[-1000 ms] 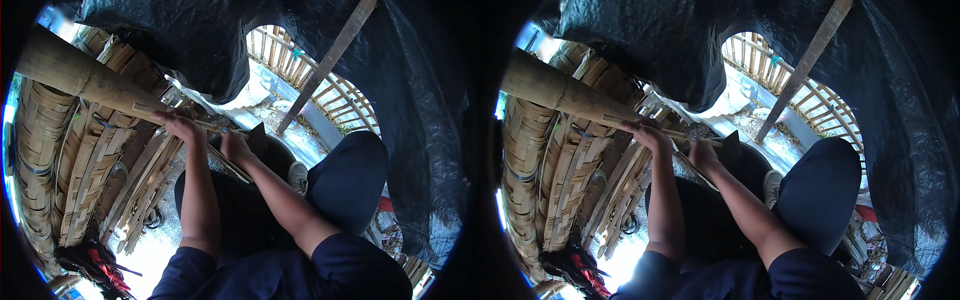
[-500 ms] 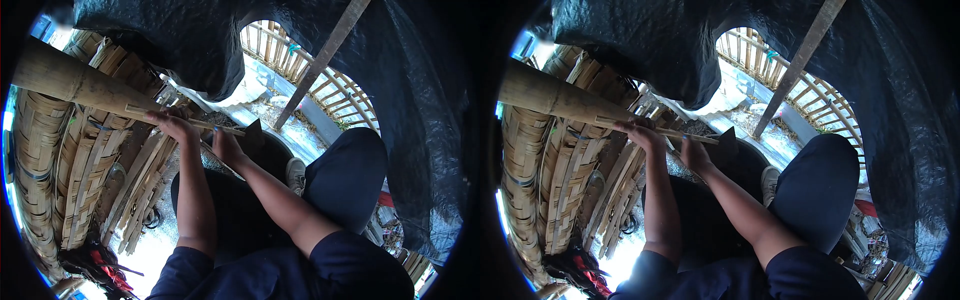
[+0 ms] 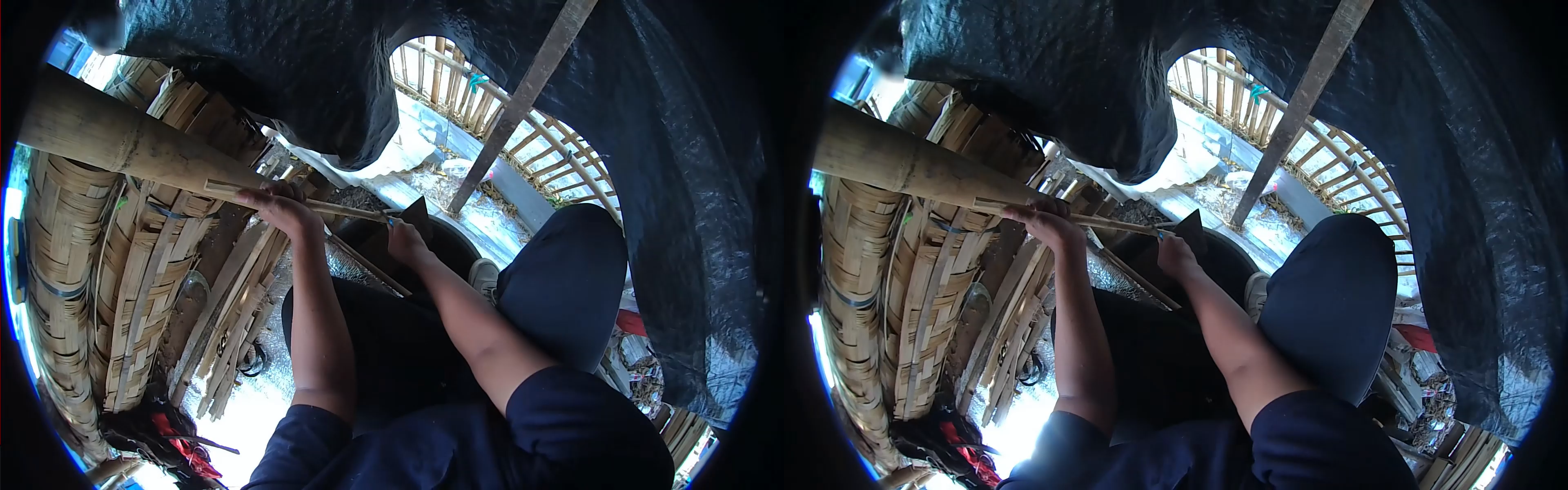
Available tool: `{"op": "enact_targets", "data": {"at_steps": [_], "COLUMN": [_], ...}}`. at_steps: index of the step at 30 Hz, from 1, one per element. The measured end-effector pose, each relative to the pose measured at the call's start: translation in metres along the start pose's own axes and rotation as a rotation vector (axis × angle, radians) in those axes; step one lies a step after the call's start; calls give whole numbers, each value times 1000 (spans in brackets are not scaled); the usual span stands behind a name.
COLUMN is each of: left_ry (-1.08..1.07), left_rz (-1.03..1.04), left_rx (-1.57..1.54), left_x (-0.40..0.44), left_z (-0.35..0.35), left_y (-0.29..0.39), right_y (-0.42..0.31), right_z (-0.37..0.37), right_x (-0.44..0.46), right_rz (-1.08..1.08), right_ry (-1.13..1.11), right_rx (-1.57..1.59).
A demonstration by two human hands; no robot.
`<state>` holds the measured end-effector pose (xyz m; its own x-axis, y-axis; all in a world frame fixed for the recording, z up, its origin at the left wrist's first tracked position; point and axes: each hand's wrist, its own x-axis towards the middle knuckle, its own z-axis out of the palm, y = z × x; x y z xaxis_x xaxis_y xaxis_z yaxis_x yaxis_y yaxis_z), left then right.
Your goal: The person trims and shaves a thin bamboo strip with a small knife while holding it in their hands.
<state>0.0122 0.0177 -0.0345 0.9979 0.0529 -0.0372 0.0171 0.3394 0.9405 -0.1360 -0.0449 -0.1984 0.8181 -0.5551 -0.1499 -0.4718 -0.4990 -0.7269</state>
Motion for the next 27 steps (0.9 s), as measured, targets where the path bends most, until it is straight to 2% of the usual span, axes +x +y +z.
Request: {"op": "enact_targets", "data": {"at_steps": [2, 4, 5, 7, 8, 10, 11, 12, 13, 14, 17, 20, 21, 23, 24, 26, 27], "left_ry": [13, 7, -2, -6, -12, -20, 0, 18, 16, 16, -3, -13, -9, -8, -5, 2, 5], "left_rz": [-25, -30, -29, -50, -34, -14, -26, -37, -32, -29, -38, -49, -45, -33, -53, -64, -70], "left_rx": [-22, -12, -12, 5, -7, -25, -36, -46, -49, -33, -5, -2, -14, -34, -50, -33, -31], "left_x": [2, 1, 0, -3, -2, -1, -1, 1, 3, 4, 2, 2, 2, 2, 2, 5, 5], "left_z": [-2, -1, 1, 1, 0, -1, -3, -2, -1, -1, -4, -2, -2, -2, -1, -5, -3], "left_y": [-2, -2, 1, 4, 3, 1, 0, 1, 1, 0, -2, 0, 0, 2, 3, -4, -3], "right_y": [-5, -83, -98, -112, -100, -23, -11, -5, -2, -6, -97, -65, -33, 29, 20, -19, -47], "right_z": [2, -29, -34, -38, -35, -4, -7, -12, -11, 1, -39, -25, -15, 3, 0, -12, -21], "right_x": [7, 10, 8, 5, 7, -11, -13, -13, -11, -6, 1, -1, -7, -19, -12, -2, 3], "right_rz": [76, 28, 30, -51, 5, -11, -16, 125, 267, 110, 15, -67, -70, 239, 235, 156, 160], "right_ry": [-86, -176, -180, -64, -108, 19, 25, -66, -160, -53, -133, -13, -9, 2, 9, -175, -179], "right_rx": [3, -91, -96, 84, 64, -32, -34, -37, -39, -50, -91, 52, 50, -32, -29, -122, -125]}}
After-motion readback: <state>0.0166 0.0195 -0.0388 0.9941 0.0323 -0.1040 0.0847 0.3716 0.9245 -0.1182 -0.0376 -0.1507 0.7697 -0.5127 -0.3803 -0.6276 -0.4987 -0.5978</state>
